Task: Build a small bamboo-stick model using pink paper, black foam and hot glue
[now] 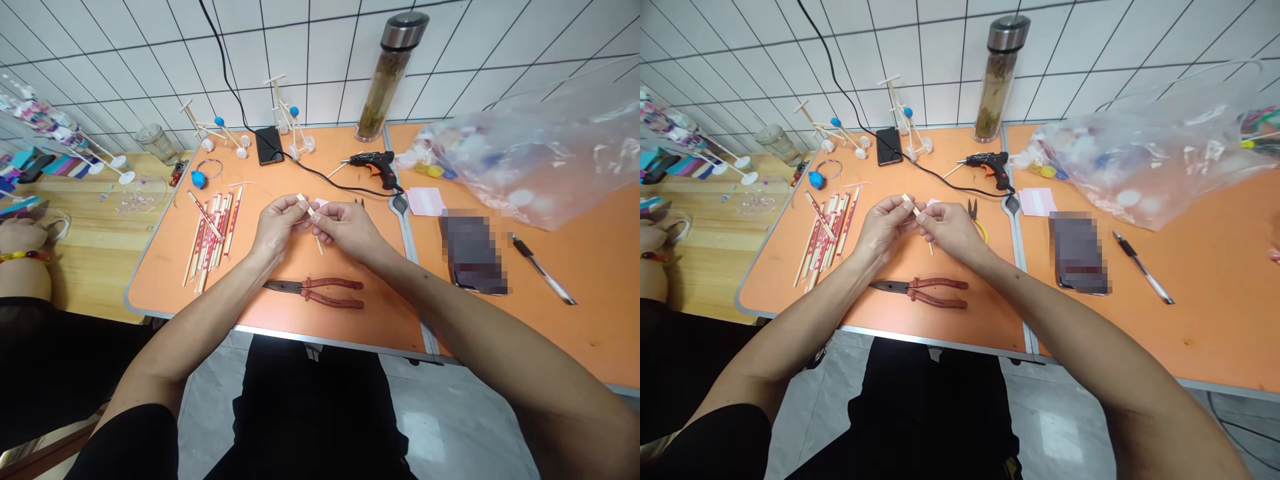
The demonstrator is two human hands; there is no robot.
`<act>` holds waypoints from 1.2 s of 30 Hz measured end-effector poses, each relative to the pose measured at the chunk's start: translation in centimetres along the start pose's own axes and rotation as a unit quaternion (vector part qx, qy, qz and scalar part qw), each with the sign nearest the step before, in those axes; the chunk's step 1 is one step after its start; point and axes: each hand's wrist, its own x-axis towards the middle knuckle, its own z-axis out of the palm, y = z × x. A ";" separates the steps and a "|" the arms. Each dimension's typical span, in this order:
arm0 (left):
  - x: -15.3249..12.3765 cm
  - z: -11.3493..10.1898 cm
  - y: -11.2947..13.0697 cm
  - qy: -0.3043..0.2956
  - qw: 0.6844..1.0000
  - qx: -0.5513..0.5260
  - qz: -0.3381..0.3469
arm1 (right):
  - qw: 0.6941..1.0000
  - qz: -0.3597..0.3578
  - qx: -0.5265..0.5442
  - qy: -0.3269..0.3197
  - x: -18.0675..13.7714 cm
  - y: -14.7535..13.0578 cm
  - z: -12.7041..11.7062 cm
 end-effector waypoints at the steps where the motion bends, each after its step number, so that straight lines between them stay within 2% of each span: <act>1: 0.0 0.0 0.0 0.004 1.000 0.004 0.002 | 1.000 -0.001 -0.003 -0.001 0.0 0.1 -0.1; 10: 0.3 -0.5 1.1 0.009 0.999 0.033 0.026 | 0.999 -0.016 -0.034 -0.019 -0.3 -0.3 -0.7; 24: 0.7 -1.6 1.9 -0.048 0.993 0.101 0.024 | 0.982 -0.064 -0.177 -0.034 -0.2 -0.4 -1.6; 36: 0.4 -0.8 1.3 -0.011 0.999 0.046 0.003 | 0.973 -0.084 -0.212 -0.027 -0.2 -0.5 -1.9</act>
